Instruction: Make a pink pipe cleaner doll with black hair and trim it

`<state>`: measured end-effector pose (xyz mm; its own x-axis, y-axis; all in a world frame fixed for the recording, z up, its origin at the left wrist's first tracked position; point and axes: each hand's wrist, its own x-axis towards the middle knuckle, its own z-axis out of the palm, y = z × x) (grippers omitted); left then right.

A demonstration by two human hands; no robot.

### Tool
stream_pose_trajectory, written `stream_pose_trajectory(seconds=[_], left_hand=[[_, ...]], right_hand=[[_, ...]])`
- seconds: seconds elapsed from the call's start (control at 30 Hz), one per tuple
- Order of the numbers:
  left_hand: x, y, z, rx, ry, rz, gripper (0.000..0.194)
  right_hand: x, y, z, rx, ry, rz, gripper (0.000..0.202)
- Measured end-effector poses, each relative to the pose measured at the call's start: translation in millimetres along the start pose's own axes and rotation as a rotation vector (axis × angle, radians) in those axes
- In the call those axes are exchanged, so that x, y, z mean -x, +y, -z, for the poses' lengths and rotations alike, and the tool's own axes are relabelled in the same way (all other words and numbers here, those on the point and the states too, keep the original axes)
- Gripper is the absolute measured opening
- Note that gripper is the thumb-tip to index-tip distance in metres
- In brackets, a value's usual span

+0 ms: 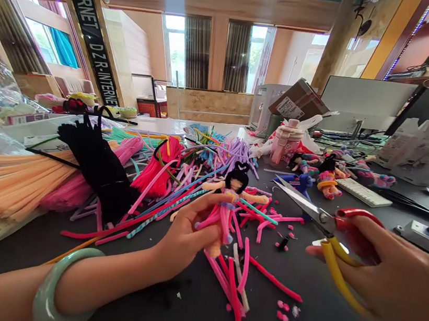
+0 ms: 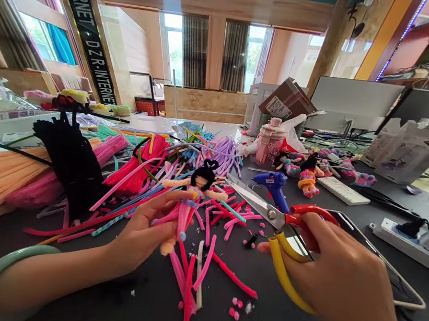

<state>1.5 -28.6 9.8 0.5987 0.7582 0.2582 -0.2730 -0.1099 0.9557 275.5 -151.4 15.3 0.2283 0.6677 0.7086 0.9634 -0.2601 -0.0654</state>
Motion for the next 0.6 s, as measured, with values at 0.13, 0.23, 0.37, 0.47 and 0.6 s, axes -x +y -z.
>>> stream_pose_trajectory(seconds=[0.13,0.23,0.37,0.47,0.6], left_hand=[[-2.6,1.1,4.8,0.06,-0.174,0.068,0.041],[-5.0,4.6,5.1,0.137,-0.225,0.133,0.031],[-7.0,6.8,4.2,0.119,-0.236,0.195,0.029],[-6.8,6.4,4.4,0.081,-0.223,0.186,0.027],[-5.7,5.3,5.5,0.075,-0.208,0.205,0.029]], right_hand=[[-7.0,5.8,11.2,0.036,0.086,0.139,0.029],[-13.4,6.4,16.5,0.069,0.173,0.238,0.024],[-16.7,18.1,15.3,0.0,0.17,0.447,0.021],[-11.2,26.0,9.3,0.022,0.057,0.373,0.023],[0.6,25.5,-0.9,0.093,0.056,0.25,0.025]])
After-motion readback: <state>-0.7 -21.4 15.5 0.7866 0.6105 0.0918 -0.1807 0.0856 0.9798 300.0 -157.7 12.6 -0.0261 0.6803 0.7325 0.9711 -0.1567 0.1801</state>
